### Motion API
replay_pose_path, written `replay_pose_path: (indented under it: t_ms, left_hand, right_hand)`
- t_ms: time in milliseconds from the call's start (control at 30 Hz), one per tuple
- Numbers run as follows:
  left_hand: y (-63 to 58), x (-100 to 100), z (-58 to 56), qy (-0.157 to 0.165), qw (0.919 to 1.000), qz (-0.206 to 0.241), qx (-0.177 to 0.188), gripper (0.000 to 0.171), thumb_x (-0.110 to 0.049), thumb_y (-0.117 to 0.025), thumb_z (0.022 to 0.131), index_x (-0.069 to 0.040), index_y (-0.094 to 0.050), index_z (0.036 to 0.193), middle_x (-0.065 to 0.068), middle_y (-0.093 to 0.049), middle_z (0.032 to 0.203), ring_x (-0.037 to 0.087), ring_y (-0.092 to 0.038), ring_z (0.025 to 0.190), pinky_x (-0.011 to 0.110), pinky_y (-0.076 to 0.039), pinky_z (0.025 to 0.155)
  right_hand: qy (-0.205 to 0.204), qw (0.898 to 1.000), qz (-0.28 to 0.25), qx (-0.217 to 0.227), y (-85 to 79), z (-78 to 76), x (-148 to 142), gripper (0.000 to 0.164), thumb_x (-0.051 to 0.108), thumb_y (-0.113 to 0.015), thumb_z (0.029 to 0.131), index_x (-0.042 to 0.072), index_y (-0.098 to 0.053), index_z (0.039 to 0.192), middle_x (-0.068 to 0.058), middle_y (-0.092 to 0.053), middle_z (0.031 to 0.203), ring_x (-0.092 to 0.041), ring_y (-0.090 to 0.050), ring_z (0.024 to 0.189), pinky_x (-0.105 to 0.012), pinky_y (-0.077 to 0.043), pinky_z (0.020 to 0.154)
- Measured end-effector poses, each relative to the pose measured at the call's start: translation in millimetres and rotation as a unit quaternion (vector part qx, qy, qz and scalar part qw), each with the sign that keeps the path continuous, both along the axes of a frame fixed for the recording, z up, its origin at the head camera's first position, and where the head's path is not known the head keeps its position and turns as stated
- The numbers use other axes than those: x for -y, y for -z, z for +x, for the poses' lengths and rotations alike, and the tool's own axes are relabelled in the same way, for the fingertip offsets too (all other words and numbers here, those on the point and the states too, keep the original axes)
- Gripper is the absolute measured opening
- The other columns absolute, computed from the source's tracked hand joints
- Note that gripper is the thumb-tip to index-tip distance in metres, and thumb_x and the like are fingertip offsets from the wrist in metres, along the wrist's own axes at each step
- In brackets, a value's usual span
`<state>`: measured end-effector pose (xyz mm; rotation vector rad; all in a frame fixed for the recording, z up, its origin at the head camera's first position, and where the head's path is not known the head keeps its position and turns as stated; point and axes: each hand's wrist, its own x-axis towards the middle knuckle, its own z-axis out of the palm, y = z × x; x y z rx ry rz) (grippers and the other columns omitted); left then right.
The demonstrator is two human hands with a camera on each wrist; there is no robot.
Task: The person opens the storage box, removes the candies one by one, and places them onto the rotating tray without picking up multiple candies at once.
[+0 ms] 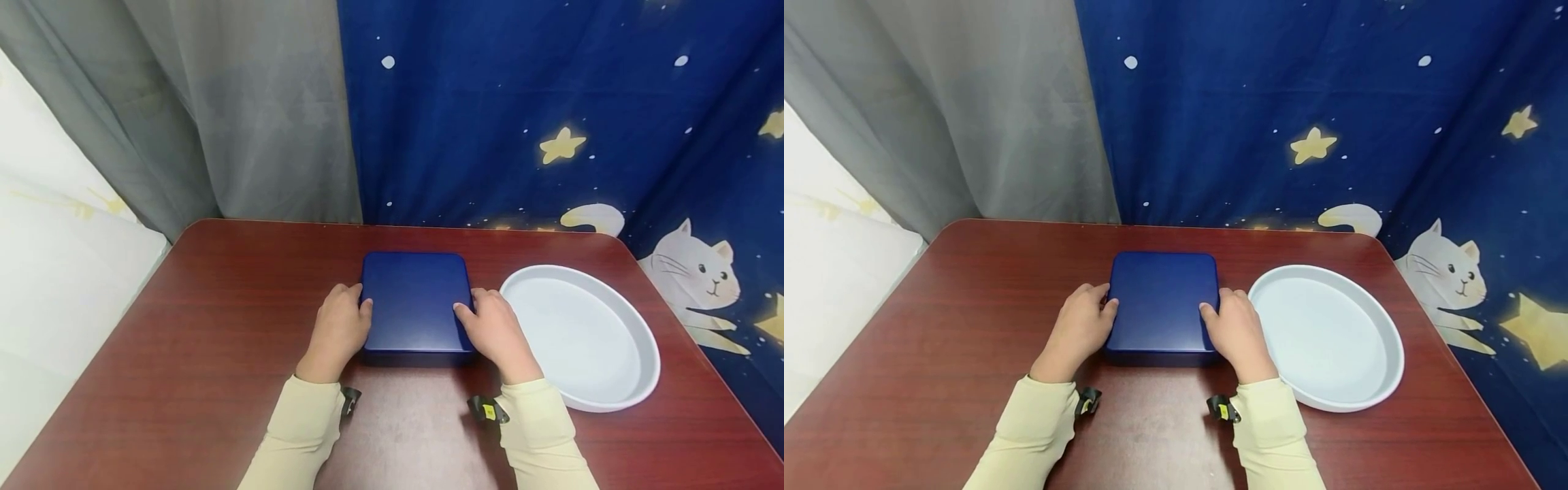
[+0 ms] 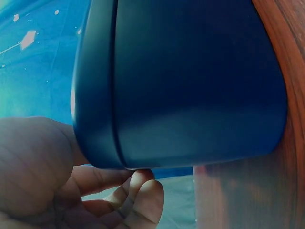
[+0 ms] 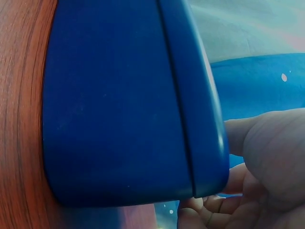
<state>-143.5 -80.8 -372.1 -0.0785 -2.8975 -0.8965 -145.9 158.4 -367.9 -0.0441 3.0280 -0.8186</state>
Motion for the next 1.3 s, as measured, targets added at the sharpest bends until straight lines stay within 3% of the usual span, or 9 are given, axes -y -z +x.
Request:
replay_pose_path:
  t_ms: [300, 733, 1000, 1300]
  left_hand:
    - [-1.2, -0.7, 0.2, -0.007, 0.9999, 0.011, -0.004, 0.042, -0.015, -0.059, 0.099, 0.011, -0.055, 0.132, 0.028, -0.057, 0.12, 0.04, -0.059, 0.111, 0.051, -0.048, 0.093]
    - [-11.3, -0.9, 3.9, -0.017, 0.9967, 0.055, -0.057, 0.041, -0.012, -0.062, 0.097, 0.009, -0.057, 0.131, 0.02, -0.06, 0.104, 0.031, -0.061, 0.095, 0.046, -0.051, 0.08]
    - [-19.7, 3.2, 5.4, -0.021, 0.9923, 0.091, -0.08, 0.04, -0.011, -0.063, 0.096, 0.007, -0.057, 0.131, 0.017, -0.059, 0.103, 0.025, -0.062, 0.084, 0.042, -0.05, 0.073]
    - [-29.1, 6.5, 8.5, -0.017, 0.9838, 0.124, -0.129, 0.037, -0.008, -0.064, 0.094, 0.008, -0.059, 0.128, 0.015, -0.059, 0.098, 0.022, -0.058, 0.075, 0.037, -0.048, 0.069]
  right_hand:
    - [0.016, 0.999, -0.026, 0.009, -5.3, 0.3, 0.9, 0.053, 0.026, -0.058, 0.098, -0.013, -0.05, 0.133, -0.029, -0.058, 0.121, -0.042, -0.052, 0.117, -0.054, -0.038, 0.101]
    - [0.031, 0.997, -0.066, -0.03, -13.4, 2.2, 0.0, 0.051, 0.024, -0.062, 0.097, -0.011, -0.052, 0.132, -0.022, -0.059, 0.107, -0.035, -0.054, 0.102, -0.051, -0.042, 0.093]
    - [0.035, 0.994, -0.092, -0.038, -18.8, 5.1, -1.8, 0.047, 0.024, -0.061, 0.097, -0.007, -0.054, 0.13, -0.019, -0.06, 0.105, -0.032, -0.055, 0.096, -0.049, -0.045, 0.089]
    - [0.053, 0.988, -0.14, -0.042, -28.9, 8.2, -1.5, 0.058, 0.027, -0.059, 0.099, -0.006, -0.044, 0.144, -0.018, -0.056, 0.114, -0.031, -0.054, 0.1, -0.049, -0.045, 0.094]
